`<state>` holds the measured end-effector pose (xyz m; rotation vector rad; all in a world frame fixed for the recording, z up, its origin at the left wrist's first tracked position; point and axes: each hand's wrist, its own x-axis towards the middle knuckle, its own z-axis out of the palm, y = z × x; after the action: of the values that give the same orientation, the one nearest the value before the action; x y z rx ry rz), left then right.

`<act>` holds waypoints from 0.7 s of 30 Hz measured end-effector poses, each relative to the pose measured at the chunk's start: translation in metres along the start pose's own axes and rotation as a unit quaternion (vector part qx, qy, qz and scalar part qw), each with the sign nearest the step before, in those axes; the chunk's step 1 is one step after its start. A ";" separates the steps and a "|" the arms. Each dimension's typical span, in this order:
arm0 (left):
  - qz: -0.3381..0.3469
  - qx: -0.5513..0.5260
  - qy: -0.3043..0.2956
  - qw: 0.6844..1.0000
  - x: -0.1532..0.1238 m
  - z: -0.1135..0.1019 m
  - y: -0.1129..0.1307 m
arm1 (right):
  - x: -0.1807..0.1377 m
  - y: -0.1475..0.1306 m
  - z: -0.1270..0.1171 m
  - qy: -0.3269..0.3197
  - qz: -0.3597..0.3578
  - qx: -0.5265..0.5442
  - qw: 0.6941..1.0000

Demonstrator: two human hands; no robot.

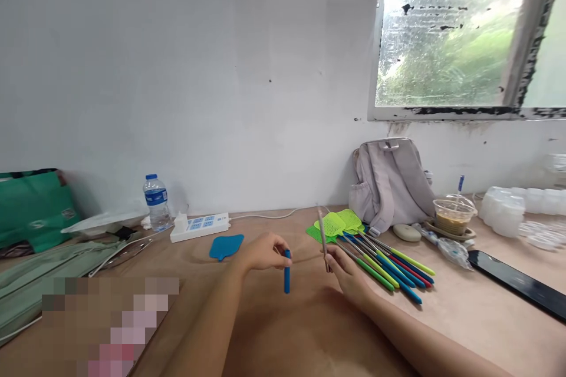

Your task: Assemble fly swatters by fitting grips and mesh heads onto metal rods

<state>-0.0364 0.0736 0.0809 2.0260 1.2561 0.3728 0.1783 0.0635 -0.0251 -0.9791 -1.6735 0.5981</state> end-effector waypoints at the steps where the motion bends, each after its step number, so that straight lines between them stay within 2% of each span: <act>1: 0.012 -0.027 0.015 0.999 0.006 0.011 0.002 | 0.000 -0.003 -0.004 0.014 -0.002 0.035 0.999; 4: 0.041 -0.089 0.020 0.995 0.020 0.045 0.009 | 0.002 -0.015 -0.013 0.064 -0.018 0.102 0.993; 8: 0.068 -0.056 0.050 0.995 0.024 0.072 0.018 | 0.004 -0.028 -0.019 0.084 -0.051 0.116 0.988; 11: 0.088 -0.042 0.057 0.994 0.021 0.075 0.024 | 0.002 -0.032 -0.020 0.066 -0.066 0.084 0.992; 15: 0.094 -0.042 0.042 0.994 0.018 0.073 0.028 | -0.004 -0.033 -0.021 0.003 -0.093 0.035 0.995; 21: 0.084 -0.040 0.034 0.995 0.017 0.074 0.029 | -0.006 -0.035 -0.025 -0.012 -0.108 -0.011 0.994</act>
<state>0.0339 0.0497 0.0469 2.0700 1.0952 0.5663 0.1914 0.0381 0.0068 -0.7949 -1.7838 0.4487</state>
